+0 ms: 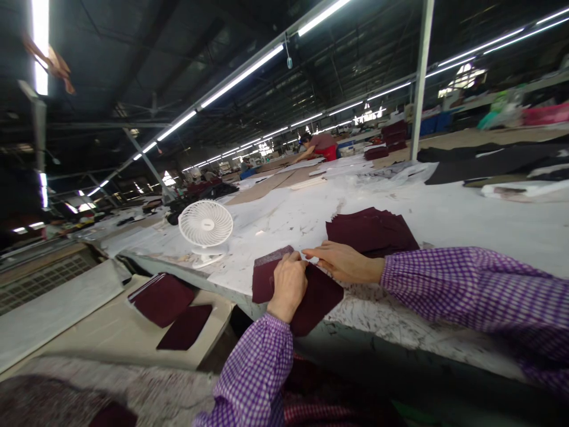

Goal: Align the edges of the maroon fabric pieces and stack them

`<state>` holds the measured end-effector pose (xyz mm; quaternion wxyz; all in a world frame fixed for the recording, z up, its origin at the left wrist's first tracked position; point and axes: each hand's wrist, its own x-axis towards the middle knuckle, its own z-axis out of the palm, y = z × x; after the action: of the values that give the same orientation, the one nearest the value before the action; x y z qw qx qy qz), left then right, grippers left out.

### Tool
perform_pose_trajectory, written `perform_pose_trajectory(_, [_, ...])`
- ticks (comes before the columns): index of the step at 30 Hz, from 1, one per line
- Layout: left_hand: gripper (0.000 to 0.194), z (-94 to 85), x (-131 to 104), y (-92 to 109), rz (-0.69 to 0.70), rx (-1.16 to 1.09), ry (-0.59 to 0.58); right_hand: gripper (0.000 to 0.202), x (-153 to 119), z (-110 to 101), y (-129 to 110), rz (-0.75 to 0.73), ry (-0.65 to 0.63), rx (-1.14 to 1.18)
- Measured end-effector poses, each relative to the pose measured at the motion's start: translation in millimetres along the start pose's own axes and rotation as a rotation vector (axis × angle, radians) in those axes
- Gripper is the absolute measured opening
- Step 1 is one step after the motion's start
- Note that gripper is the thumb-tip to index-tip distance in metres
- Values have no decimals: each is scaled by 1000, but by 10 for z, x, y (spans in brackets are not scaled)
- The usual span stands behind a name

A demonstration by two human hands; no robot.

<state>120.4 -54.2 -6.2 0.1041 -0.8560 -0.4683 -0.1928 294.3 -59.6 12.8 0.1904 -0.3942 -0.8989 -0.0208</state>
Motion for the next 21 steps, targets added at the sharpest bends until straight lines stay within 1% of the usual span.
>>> perform_pose_trajectory(3, [32,-26,19,26,-28,-20,1,31,16,46,-25,-21,-38,-29])
perform_pose_trajectory(5, [29,-66,31,13,-72,-59,-24,29,14,45,-36,-30,-50,-66])
perform_pose_trajectory(7, [24,-124,20,-44,-101,-125,-61,30,9,27,-34,-37,-65,-92])
perform_pose_trajectory(9, [21,-188,-32,-146,-107,-177,-73,32,9,11,-21,-32,-76,-104])
perform_pose_trajectory(12, [21,-256,-177,-330,-110,-229,-16,38,20,15,-1,-29,-102,-116])
perform_pose_trajectory(15, [21,-265,-339,-469,-93,-276,38,42,33,38,1,-34,-125,-116])
perform_pose_trajectory(18, [21,-242,-459,-529,-47,-300,78,41,51,27,-21,-23,-143,-112])
perform_pose_trajectory(21, [25,-226,-523,-544,-11,-318,120,41,102,-39,-61,-40,-200,-174])
